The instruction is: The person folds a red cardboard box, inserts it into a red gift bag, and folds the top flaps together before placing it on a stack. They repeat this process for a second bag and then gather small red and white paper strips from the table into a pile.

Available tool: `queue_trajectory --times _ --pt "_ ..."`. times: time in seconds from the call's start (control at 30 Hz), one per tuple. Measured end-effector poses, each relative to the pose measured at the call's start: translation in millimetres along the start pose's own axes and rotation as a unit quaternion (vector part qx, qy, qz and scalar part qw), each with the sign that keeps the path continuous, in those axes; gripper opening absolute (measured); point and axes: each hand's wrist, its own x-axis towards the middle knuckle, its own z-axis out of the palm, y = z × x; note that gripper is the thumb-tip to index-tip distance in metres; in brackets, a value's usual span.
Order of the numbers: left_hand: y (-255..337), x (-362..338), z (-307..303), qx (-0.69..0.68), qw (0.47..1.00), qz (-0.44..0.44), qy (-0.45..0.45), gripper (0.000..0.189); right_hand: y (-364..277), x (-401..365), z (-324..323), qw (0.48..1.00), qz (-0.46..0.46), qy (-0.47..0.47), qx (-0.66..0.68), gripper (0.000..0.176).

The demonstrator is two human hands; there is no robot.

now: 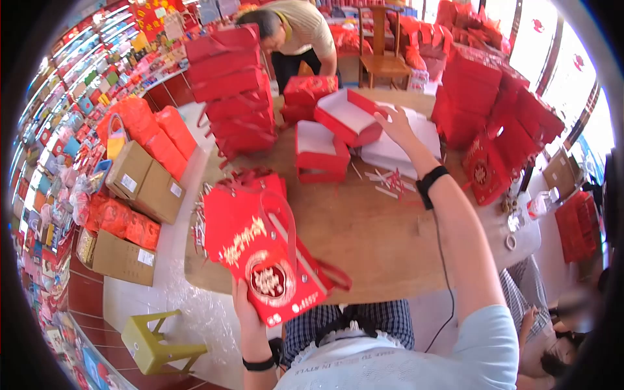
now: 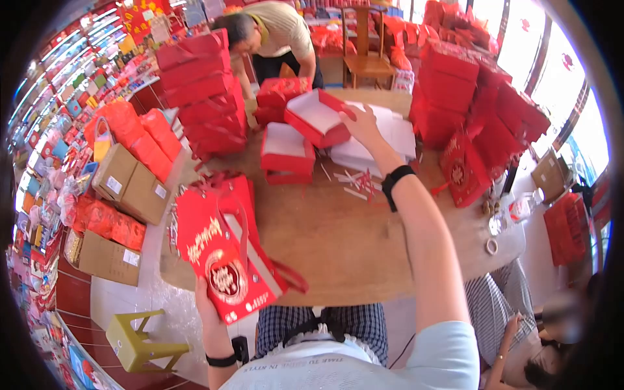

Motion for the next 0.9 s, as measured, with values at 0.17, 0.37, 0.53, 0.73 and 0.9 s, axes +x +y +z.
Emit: queue_trajectory --times 0.17,0.37,0.53,0.73,0.9 --pt "10.1 -17.2 -40.4 -0.08 0.996 -0.033 -0.001 0.049 44.4 74.5 52.7 0.983 0.161 -0.077 0.036 0.041" --pt "20.8 -18.5 -48.8 -0.067 0.997 -0.013 0.042 0.048 24.4 59.9 23.6 0.987 0.137 -0.079 0.04 0.023" --pt "23.9 2.1 -8.1 -0.13 0.988 -0.074 -0.03 0.051 -7.0 29.0 -57.0 0.992 -0.059 0.059 0.095 0.023" --pt "-22.8 21.1 45.7 -0.114 0.985 -0.002 -0.126 0.056 -115.0 -102.3 -155.9 0.988 -0.081 0.108 0.077 0.028" --pt "-34.0 15.2 80.8 -0.068 0.978 0.057 -0.187 0.06 -136.5 -162.5 -180.2 0.977 -0.097 0.18 0.066 0.029"
